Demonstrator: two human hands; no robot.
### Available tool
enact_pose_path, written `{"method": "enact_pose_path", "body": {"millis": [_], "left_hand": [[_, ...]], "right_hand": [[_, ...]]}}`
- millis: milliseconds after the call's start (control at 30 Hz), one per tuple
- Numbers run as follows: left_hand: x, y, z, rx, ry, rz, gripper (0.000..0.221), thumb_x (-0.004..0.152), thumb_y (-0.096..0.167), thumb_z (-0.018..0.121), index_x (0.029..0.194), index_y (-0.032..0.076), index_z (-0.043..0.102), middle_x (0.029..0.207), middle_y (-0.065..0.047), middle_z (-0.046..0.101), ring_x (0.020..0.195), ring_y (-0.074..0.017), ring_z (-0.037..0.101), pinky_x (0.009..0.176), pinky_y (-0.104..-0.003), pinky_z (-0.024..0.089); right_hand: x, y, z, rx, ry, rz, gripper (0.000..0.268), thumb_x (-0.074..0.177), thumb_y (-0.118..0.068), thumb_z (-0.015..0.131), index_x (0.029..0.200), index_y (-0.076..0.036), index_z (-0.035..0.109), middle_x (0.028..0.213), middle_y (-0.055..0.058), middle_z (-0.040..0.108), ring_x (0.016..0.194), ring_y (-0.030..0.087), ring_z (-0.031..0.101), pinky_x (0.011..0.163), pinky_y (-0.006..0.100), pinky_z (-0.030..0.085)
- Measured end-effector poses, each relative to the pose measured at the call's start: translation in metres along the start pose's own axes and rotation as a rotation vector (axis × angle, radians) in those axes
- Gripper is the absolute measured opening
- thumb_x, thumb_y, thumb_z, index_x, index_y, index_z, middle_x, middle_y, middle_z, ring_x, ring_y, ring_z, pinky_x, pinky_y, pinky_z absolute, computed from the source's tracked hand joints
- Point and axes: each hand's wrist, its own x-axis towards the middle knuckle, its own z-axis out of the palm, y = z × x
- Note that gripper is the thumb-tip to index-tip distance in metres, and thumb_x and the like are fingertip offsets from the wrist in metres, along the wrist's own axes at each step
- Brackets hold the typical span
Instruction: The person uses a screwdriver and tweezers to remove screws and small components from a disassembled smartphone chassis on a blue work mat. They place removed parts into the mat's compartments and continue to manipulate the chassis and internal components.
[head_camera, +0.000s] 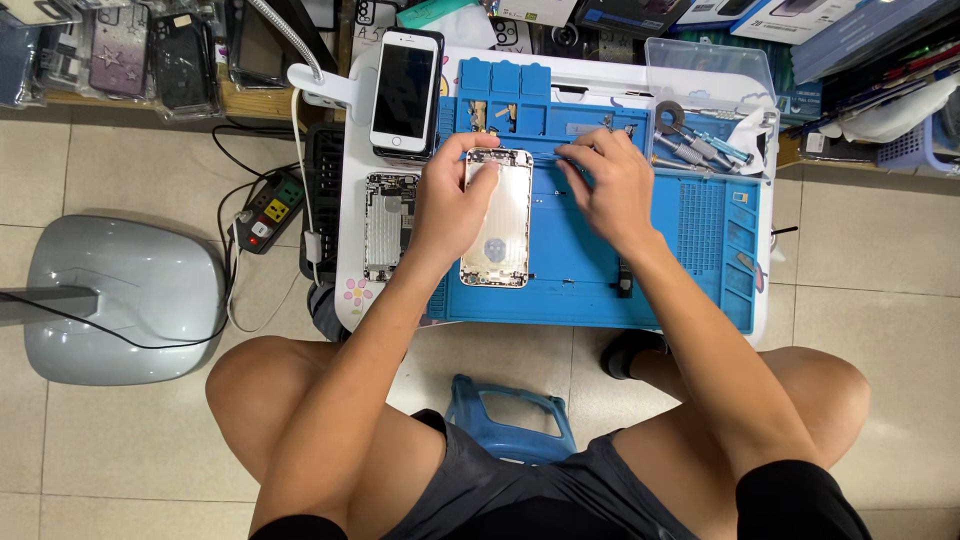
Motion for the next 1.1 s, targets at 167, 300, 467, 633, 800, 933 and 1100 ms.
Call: {"method": "enact_pose_path", "body": {"millis": [167, 300, 467, 633, 800, 933, 1100], "left_hand": [[-0.006, 0.015, -0.012, 0.003, 0.057, 0.001, 0.028, 0.096, 0.009, 0.059, 0.123, 0.01, 0.069, 0.071, -0.006, 0.068, 0.061, -0.0072, 0.057, 0.056, -0.023, 0.046], [-0.005, 0.012, -0.017, 0.013, 0.063, -0.013, 0.03, 0.095, 0.01, 0.059, 0.124, 0.011, 0.069, 0.072, -0.006, 0.069, 0.062, -0.0067, 0.055, 0.059, -0.023, 0.046], [-0.003, 0.016, -0.01, 0.031, 0.051, -0.004, 0.029, 0.095, 0.009, 0.059, 0.123, 0.009, 0.069, 0.07, -0.007, 0.069, 0.058, -0.0072, 0.054, 0.056, -0.024, 0.045], [-0.003, 0.02, -0.009, 0.041, 0.048, 0.008, 0.029, 0.095, 0.009, 0.059, 0.123, 0.008, 0.069, 0.068, -0.007, 0.068, 0.056, -0.0069, 0.053, 0.055, -0.023, 0.043], [-0.005, 0.018, -0.009, 0.049, 0.036, -0.007, 0.029, 0.095, 0.01, 0.06, 0.123, 0.009, 0.07, 0.068, -0.006, 0.068, 0.056, -0.0078, 0.052, 0.054, -0.024, 0.042], [-0.005, 0.016, -0.008, 0.057, 0.035, -0.01, 0.03, 0.095, 0.009, 0.059, 0.123, 0.009, 0.069, 0.067, -0.006, 0.068, 0.054, -0.0071, 0.052, 0.053, -0.024, 0.042], [-0.015, 0.022, -0.006, 0.134, 0.015, -0.041, 0.035, 0.096, 0.01, 0.057, 0.13, 0.014, 0.059, 0.068, -0.005, 0.062, 0.054, -0.0104, 0.051, 0.054, -0.028, 0.042]], "right_hand": [[0.001, 0.0, 0.009, -0.037, 0.003, -0.043, 0.004, 0.099, -0.013, 0.082, 0.102, -0.015, 0.083, 0.094, 0.0, 0.069, 0.084, 0.021, 0.062, 0.075, 0.033, 0.052], [-0.001, 0.004, 0.016, -0.122, -0.009, -0.043, 0.004, 0.099, -0.017, 0.082, 0.103, -0.018, 0.082, 0.096, -0.003, 0.067, 0.085, 0.018, 0.06, 0.076, 0.031, 0.049], [0.004, 0.001, 0.02, -0.135, -0.013, -0.034, 0.003, 0.1, -0.016, 0.081, 0.102, -0.018, 0.081, 0.095, -0.003, 0.067, 0.085, 0.017, 0.06, 0.076, 0.03, 0.046], [0.008, 0.0, 0.019, -0.141, -0.033, -0.033, 0.004, 0.101, -0.015, 0.079, 0.103, -0.017, 0.081, 0.094, -0.002, 0.068, 0.085, 0.017, 0.06, 0.074, 0.029, 0.045], [0.008, -0.001, 0.02, -0.149, -0.061, -0.014, 0.006, 0.103, -0.015, 0.076, 0.104, -0.018, 0.081, 0.091, -0.003, 0.067, 0.085, 0.015, 0.058, 0.074, 0.029, 0.043], [0.006, 0.0, 0.022, -0.166, -0.081, 0.002, 0.004, 0.103, -0.018, 0.077, 0.104, -0.019, 0.081, 0.091, -0.004, 0.068, 0.085, 0.015, 0.059, 0.075, 0.029, 0.044], [0.005, -0.005, 0.018, -0.026, -0.111, 0.138, 0.008, 0.104, -0.017, 0.074, 0.103, -0.015, 0.081, 0.089, 0.0, 0.071, 0.084, 0.019, 0.063, 0.078, 0.031, 0.048]]}}
